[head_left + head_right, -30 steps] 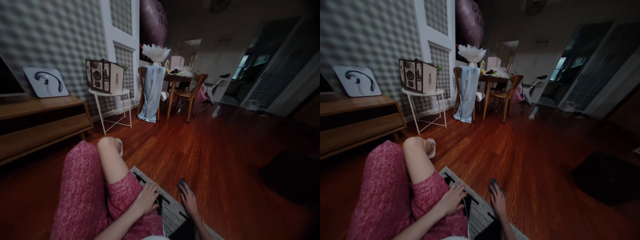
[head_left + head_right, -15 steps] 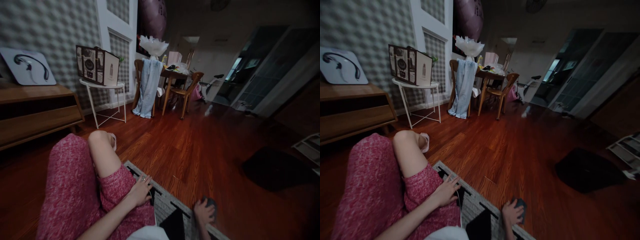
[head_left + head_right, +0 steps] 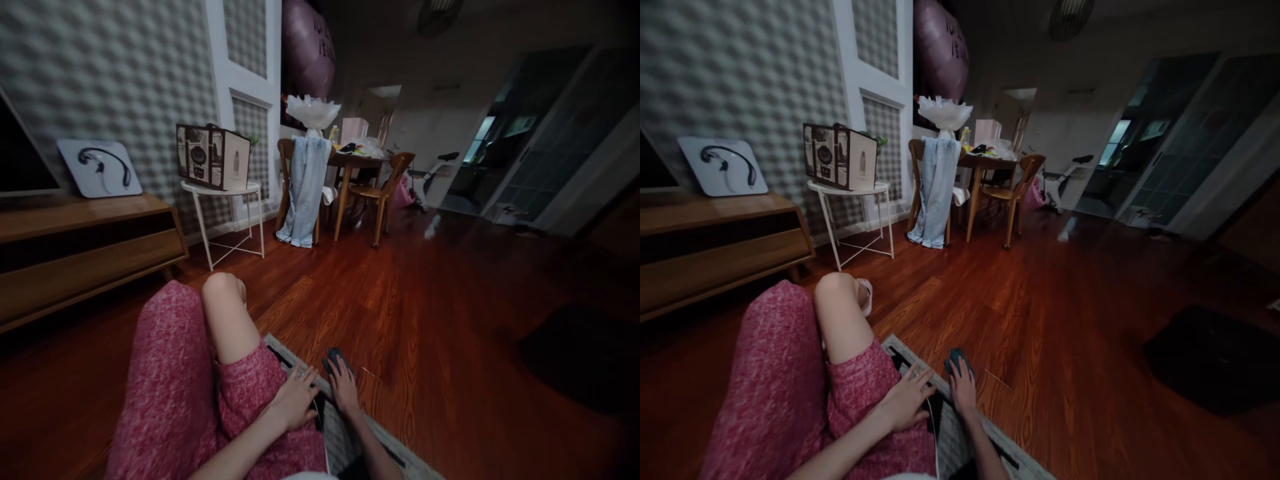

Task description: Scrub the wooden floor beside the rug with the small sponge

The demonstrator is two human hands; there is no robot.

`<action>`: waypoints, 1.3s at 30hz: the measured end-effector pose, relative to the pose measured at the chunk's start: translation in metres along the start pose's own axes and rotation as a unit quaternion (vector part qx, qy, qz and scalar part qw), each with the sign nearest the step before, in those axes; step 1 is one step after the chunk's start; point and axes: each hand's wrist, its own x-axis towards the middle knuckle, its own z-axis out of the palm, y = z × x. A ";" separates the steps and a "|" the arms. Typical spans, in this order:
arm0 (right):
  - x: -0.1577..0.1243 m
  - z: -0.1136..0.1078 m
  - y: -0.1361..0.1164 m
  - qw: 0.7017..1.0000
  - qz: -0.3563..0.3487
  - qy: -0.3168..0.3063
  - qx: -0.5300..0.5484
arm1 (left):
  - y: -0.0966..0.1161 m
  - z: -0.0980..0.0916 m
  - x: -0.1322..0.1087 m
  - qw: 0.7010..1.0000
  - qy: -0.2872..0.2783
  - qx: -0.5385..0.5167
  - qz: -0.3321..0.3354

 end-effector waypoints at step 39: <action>0.010 0.005 -0.004 0.999 0.034 0.040 -0.010 | 0.002 -0.001 0.001 0.999 -0.006 -0.035 -0.007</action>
